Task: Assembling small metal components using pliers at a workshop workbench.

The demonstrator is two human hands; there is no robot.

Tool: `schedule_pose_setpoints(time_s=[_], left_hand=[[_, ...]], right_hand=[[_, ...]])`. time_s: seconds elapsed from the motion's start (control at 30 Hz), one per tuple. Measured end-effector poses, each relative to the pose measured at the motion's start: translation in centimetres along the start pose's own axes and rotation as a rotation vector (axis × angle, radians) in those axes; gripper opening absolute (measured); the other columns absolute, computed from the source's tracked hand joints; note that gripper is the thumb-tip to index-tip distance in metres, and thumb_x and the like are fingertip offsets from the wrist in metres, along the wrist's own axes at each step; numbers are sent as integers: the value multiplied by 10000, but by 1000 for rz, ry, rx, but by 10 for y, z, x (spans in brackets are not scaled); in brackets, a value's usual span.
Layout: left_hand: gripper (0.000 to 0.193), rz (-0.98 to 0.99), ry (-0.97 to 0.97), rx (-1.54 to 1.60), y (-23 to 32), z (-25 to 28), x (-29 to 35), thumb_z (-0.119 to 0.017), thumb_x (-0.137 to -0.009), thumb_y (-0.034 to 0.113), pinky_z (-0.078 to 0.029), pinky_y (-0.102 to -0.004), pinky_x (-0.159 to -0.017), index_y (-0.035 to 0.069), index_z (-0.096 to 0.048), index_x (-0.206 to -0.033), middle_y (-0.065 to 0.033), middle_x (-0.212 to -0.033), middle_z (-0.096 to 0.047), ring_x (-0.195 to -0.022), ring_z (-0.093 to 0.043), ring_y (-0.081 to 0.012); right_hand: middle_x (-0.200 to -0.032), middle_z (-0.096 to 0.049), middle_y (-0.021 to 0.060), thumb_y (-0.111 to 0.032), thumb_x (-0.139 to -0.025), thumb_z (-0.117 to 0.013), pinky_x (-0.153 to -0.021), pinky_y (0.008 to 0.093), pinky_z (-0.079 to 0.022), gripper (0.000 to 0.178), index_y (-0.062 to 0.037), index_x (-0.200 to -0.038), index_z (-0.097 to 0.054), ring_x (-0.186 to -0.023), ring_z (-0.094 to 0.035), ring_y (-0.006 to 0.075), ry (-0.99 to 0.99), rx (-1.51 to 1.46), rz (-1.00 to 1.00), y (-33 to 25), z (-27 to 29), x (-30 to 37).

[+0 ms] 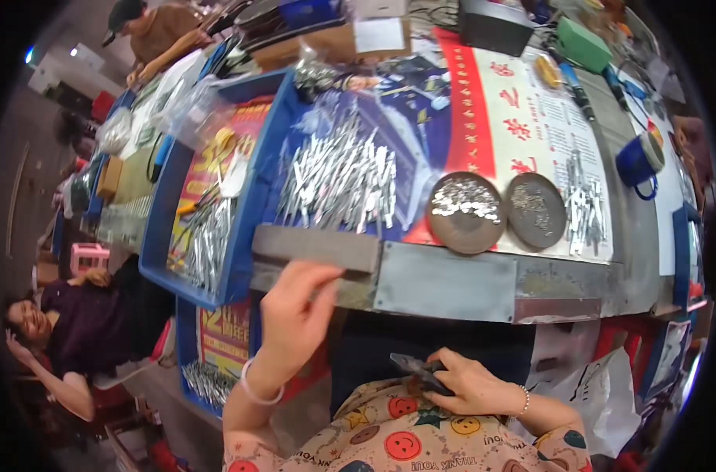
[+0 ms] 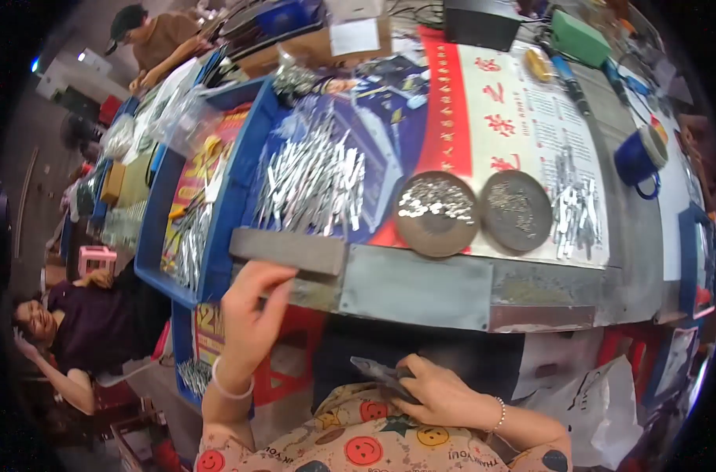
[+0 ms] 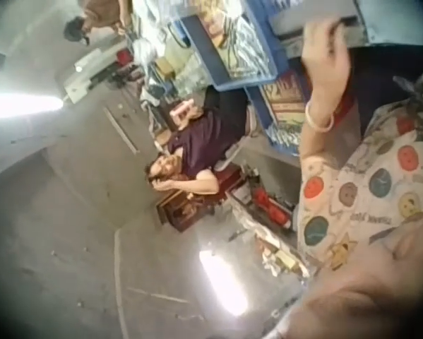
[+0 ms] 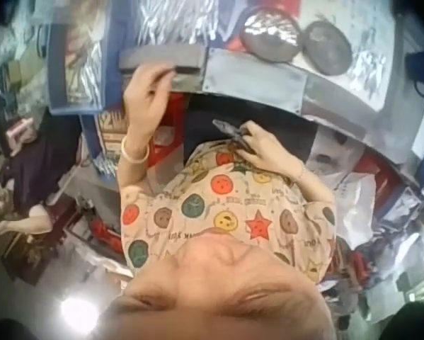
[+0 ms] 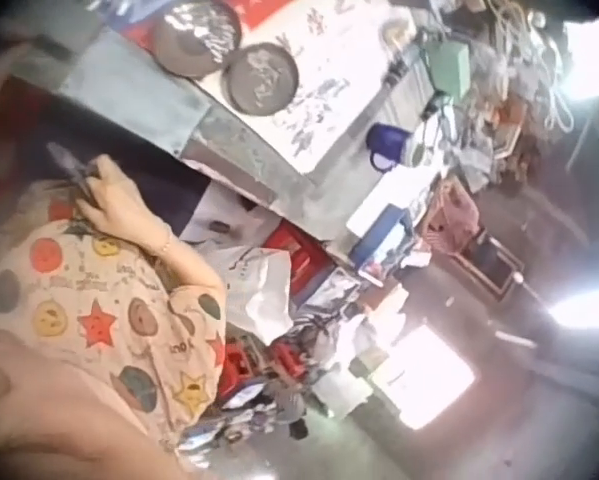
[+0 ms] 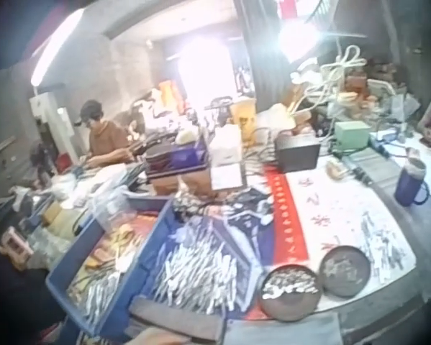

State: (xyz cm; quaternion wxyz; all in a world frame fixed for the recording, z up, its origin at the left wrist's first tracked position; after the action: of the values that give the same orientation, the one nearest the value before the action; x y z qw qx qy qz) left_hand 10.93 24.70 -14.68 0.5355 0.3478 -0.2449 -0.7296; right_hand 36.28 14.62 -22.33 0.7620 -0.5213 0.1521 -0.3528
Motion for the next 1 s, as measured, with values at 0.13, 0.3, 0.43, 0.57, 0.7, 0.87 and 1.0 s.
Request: schedule_pose_setpoints(time_s=[0.13, 0.3, 0.43, 0.57, 0.7, 0.87, 1.0], left_hand=[[171, -158, -5, -465, -1, -61, -79, -704, -812, 92, -475, -414, -736, 5, -624, -936, -158, -913, -589, -847, -578, -343], [285, -66, 44, -682, -23, -86, -116, -789, -748, 210, -451, -441, -693, 49, -555, -770, -124, -803, -546, -790, -565, -333], [258, -25, -25, -681, -30, -98, -118, -767, -766, 208, -479, -459, -719, 30, -588, -819, -144, -867, -590, -842, -601, -341], [185, -11, 5, -604, -28, -102, -117, -726, -786, 142, -468, -460, -693, 33, -578, -807, -143, -828, -591, -793, -600, -355], [144, -4, 4, -607, -29, -103, -115, -696, -800, 113, -478, -442, -687, 31, -580, -821, -143, -836, -595, -785, -609, -342], [144, -105, 79, -303, -10, -88, -108, -678, -791, 47, -466, -424, -684, 15, -541, -822, -132, -819, -565, -784, -590, -321], [130, -11, 221, 430, -8, -59, -82, -616, -893, -51, -519, -283, -798, 21, -523, -946, -78, -913, -619, -873, -648, -163]], right_hand=[[-1123, -534, 223, -241, -853, -679, -727, 409, -522, 282, 32, -823, -618, -867, -599, 363, 72, 22, -65, 8, 5, 30], [-1126, -532, 221, -234, -859, -674, -751, 409, -523, 270, 33, -876, -635, -889, -603, 364, 177, -78, -173, 20, 8, 49], [-1123, -527, 217, -222, -852, -679, -774, 413, -516, 262, 31, -908, -639, -899, -599, 368, 181, -93, -161, 26, 12, 45], [-1116, -526, 211, -207, -846, -680, -776, 418, -511, 249, 31, -904, -637, -918, -593, 370, 177, -29, -90, 26, 16, 33], [-1115, -528, 214, -198, -839, -684, -783, 417, -509, 243, 31, -901, -636, -937, -587, 371, 191, -33, -80, 24, 15, 30], [-1128, -530, 218, -191, -828, -698, -780, 415, -504, 240, 35, -870, -630, -942, -579, 363, 199, -42, -127, 20, 12, 33], [-1144, -527, 212, -191, -825, -707, -761, 414, -500, 243, 35, -831, -619, -937, -575, 352, 265, 47, -18, 14, 16, 27]])
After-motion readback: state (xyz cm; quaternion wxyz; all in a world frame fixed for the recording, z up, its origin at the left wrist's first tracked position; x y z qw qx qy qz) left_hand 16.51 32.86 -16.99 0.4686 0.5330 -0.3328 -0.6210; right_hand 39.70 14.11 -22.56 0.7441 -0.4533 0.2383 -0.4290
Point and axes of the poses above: each hand's wrist, its own x-axis away from the middle knuckle, its own z-axis out of the back of the hand, y = z × x, the point moved 3 cm from there along -x, towards the middle knuckle
